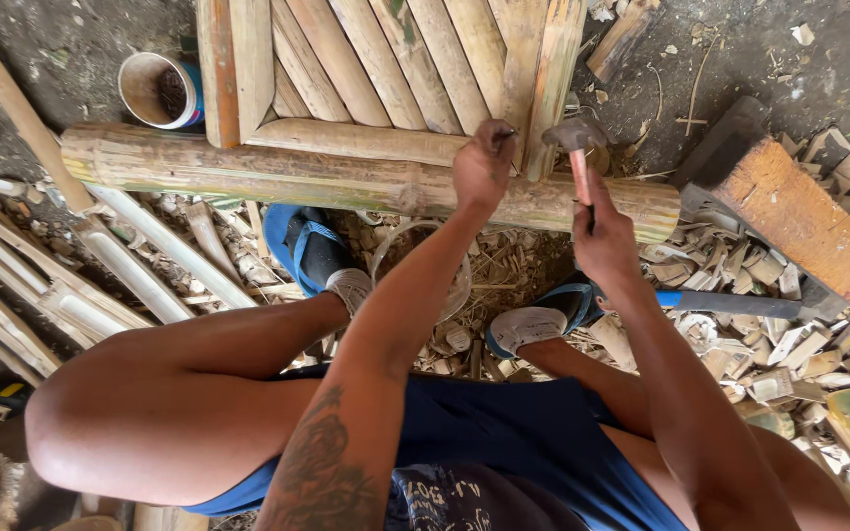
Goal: The person sits on the ground and assembles a bamboo frame by hammering nails into bamboo slats. They use a hammer and a machete to cut and shape bamboo pieces, then secure them into the frame.
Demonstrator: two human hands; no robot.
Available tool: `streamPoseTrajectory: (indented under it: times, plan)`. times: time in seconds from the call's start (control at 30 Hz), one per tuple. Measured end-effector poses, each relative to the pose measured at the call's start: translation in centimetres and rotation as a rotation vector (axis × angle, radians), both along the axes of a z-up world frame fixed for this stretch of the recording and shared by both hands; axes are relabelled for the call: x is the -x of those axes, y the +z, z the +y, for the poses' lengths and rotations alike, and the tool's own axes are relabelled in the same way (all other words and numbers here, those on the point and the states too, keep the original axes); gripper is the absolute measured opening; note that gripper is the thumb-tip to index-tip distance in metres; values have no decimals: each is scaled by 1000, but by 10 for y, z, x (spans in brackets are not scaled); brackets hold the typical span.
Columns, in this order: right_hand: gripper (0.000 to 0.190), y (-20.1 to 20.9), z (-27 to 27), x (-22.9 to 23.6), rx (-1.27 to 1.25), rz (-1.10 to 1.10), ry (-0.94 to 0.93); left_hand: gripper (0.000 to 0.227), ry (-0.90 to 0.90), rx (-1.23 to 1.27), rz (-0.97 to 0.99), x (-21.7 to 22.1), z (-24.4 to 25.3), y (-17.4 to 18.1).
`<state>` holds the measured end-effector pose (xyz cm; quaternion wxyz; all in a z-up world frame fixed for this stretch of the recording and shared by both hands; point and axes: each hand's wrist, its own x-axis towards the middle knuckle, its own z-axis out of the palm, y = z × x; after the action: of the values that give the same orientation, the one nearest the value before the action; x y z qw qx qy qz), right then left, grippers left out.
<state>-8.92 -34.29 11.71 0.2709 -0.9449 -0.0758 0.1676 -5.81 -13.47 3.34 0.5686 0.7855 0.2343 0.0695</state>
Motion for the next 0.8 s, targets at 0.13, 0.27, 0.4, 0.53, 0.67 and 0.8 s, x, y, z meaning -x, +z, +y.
streamPoseTrajectory:
  times: [0.13,0.27,0.4,0.53,0.67,0.8]
  plan:
    - [61,30,-8,-14,49,-28,108,18,28,-257,-20,-10,-14,-1]
    - [69,52,2,-25,92,-42,187,20,43,-256,31,-15,-13,-7]
    - [79,65,17,-28,-1,-424,459,20,57,-274,6,-15,-16,-13]
    - [84,71,33,-32,156,-313,484,20,49,-296,1,-16,-15,-17]
    - [92,69,44,-39,343,-151,507,30,40,-345,6,-16,-17,-27]
    - [103,70,52,-43,458,-27,555,35,-22,-392,46,-18,-19,-33]
